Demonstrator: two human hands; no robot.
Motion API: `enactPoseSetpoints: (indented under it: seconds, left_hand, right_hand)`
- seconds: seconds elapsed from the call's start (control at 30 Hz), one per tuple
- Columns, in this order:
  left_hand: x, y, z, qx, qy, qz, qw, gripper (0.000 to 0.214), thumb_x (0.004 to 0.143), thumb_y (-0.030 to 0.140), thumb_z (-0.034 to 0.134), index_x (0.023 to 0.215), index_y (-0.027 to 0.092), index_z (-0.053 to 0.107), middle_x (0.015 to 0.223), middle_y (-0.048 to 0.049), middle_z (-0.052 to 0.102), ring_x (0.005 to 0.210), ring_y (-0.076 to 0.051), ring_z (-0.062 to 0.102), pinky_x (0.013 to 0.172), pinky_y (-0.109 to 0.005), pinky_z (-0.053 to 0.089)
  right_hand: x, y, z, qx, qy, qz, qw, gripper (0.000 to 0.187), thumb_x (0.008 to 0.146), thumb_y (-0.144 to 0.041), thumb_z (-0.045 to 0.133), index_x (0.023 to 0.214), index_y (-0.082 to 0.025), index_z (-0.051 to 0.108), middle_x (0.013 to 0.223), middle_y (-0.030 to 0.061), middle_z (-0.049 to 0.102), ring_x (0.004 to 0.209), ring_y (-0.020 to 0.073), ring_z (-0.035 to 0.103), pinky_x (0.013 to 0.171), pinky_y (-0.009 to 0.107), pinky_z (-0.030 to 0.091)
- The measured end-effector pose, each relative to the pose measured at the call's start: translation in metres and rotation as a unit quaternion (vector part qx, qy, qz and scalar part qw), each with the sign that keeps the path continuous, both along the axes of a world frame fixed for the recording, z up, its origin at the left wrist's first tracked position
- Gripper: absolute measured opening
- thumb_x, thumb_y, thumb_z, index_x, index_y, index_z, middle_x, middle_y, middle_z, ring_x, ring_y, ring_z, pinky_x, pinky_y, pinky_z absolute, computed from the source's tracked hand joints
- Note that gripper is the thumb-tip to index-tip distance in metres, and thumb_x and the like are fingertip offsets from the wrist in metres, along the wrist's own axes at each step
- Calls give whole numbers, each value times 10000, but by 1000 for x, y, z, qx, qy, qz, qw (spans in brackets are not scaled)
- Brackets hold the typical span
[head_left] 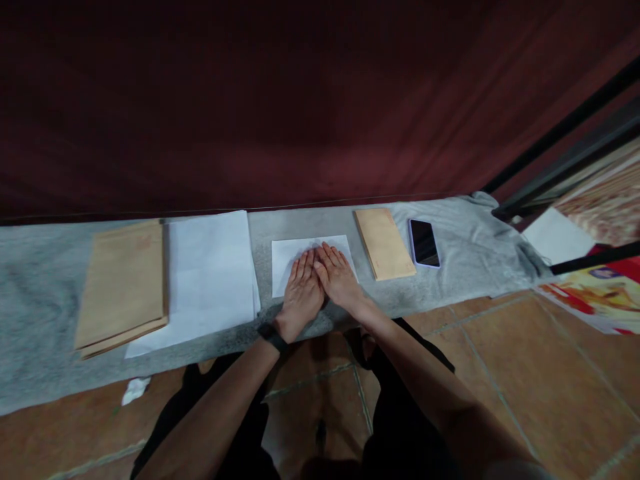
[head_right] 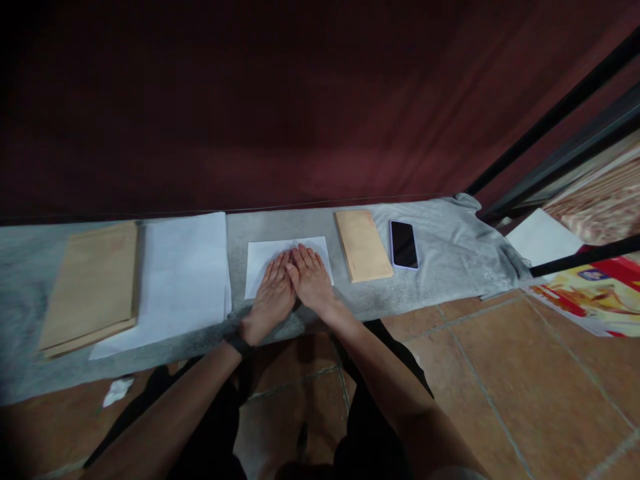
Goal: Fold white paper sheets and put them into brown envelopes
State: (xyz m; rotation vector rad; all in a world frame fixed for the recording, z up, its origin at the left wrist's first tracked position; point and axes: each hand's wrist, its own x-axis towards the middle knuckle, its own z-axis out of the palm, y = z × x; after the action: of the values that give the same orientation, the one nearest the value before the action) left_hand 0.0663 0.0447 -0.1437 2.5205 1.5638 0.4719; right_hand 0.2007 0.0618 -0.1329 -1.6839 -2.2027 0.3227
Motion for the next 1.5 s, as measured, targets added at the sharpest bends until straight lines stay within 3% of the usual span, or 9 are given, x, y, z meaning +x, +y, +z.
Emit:
enactPoseSetpoints:
  seconds: [0.3, 0.43, 0.9, 1.5]
  left_hand:
    - [2, 12, -5, -10, 33, 27, 999, 599, 1000, 196, 299, 1573, 22, 325, 1647, -200, 339, 1570, -282, 224, 1290, -502, 209]
    - [-2, 19, -4, -12, 28, 37, 999, 599, 1007, 208, 247, 1575, 35, 329, 1650, -169, 348, 1566, -266, 241, 1292, -494, 197]
    - [-17, 32, 0, -2, 28, 70, 997, 599, 1013, 272, 255, 1572, 86, 365, 1647, -134, 366, 1566, -264, 249, 1282, -499, 186]
    - [-37, 43, 2, -7, 33, 143, 989, 631, 1014, 324, 259, 1565, 33, 364, 1648, -173, 341, 1558, -290, 269, 1278, -481, 197]
  right_hand:
    - [-2, 9, -5, -3, -27, 2, 1000, 546, 1106, -388, 227, 1568, -172, 419, 1648, 77, 377, 1543, 225, 310, 1277, 439, 238]
    - [-2, 11, -5, 0, -44, -3, 999, 556, 1106, -381, 213, 1566, -145, 420, 1648, 89, 373, 1546, 243, 303, 1278, 451, 228]
    - [1, 16, -11, 19, -77, -30, 996, 526, 1088, -395, 327, 1576, -215, 410, 1660, 78, 336, 1532, 288, 333, 1259, 509, 242]
    - [20, 22, -19, 49, -72, -101, 991, 577, 1088, -412, 320, 1558, -93, 418, 1624, 151, 392, 1494, 320, 393, 1223, 502, 308]
